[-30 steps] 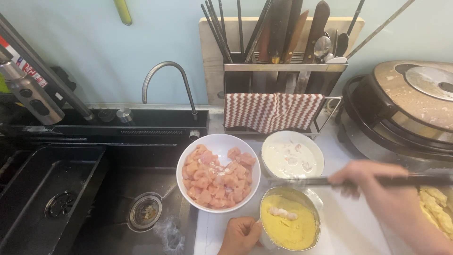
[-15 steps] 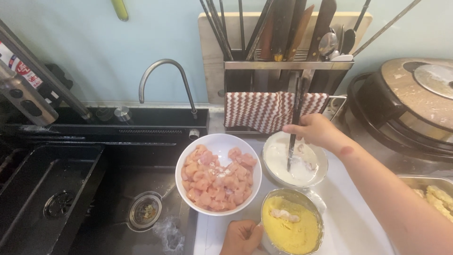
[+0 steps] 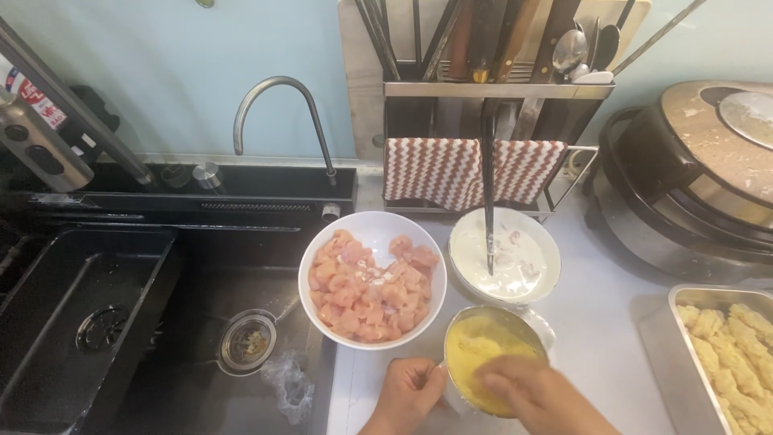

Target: Coating pieces of raw chicken in batter and then breading.

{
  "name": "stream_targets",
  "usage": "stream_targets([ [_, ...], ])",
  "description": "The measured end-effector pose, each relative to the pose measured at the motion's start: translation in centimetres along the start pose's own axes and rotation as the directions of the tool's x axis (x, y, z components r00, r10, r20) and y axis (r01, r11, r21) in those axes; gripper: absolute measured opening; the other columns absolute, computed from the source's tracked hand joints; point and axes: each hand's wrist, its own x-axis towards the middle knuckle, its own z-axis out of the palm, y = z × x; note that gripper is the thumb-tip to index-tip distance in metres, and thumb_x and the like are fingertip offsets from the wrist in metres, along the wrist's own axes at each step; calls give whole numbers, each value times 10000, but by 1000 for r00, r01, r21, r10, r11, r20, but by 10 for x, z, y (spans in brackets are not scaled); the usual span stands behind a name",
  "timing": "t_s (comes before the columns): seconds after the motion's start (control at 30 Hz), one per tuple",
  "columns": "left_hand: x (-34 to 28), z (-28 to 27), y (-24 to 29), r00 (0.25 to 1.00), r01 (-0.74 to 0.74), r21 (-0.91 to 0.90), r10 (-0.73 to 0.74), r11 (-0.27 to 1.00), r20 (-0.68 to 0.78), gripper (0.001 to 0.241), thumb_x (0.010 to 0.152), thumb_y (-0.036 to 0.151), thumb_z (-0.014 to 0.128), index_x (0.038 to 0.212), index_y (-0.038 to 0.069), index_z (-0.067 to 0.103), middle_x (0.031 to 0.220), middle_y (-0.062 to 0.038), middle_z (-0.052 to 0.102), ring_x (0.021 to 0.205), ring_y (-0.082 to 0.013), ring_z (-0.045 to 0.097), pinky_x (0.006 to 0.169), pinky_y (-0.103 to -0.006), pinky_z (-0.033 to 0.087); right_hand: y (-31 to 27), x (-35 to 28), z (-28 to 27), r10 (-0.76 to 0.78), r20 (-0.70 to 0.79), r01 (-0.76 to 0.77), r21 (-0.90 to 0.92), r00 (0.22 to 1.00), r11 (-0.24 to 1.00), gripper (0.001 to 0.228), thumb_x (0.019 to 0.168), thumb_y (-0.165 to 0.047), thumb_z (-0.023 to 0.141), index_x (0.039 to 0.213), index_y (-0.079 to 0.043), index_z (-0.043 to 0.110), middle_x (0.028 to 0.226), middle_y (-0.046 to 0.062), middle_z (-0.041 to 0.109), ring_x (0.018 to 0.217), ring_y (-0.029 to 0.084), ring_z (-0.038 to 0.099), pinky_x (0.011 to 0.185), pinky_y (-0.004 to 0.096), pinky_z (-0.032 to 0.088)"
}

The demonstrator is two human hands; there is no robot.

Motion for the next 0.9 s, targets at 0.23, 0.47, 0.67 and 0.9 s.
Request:
stream_targets([
  [0.23,1,-3,-6,999,-44,5,43,999,9,360,1004,160,658,680,11,609,645,8,613,599,-58,570,558,-276,549,-8,17,3,-76,-180,25,-273,981,962,408,866,-239,676,1267,-171,718,1303,77,676,1232,290,614,988,398,496],
  [0.47,0,-1,-6,999,-34,25,34,999,-4,367,995,151,666,661,15,595,642,15,609,604,-53,570,555,-270,534,7,43,20,-22,-235,-33,-228,972,973,556,771,-130,735,1320,-144,652,1233,110,678,1175,306,623,989,396,514],
  [0.67,-3,0,2,999,-38,22,39,999,-11,380,992,147,663,646,17,580,627,13,600,591,-50,567,547,-275,552,2,42,11,83,-167,-102,-103,982,989,679,755,-140,781,1405,-164,586,1283,66,665,1215,244,625,1013,345,513],
  [0.9,-3,1,5,1000,-31,10,31,999,-4,354,991,139,653,663,13,610,638,11,618,597,-49,565,561,-272,552,3,43,12,152,-82,-141,123,985,982,554,799,-155,743,1346,-166,653,1283,35,714,1193,194,705,996,327,562],
])
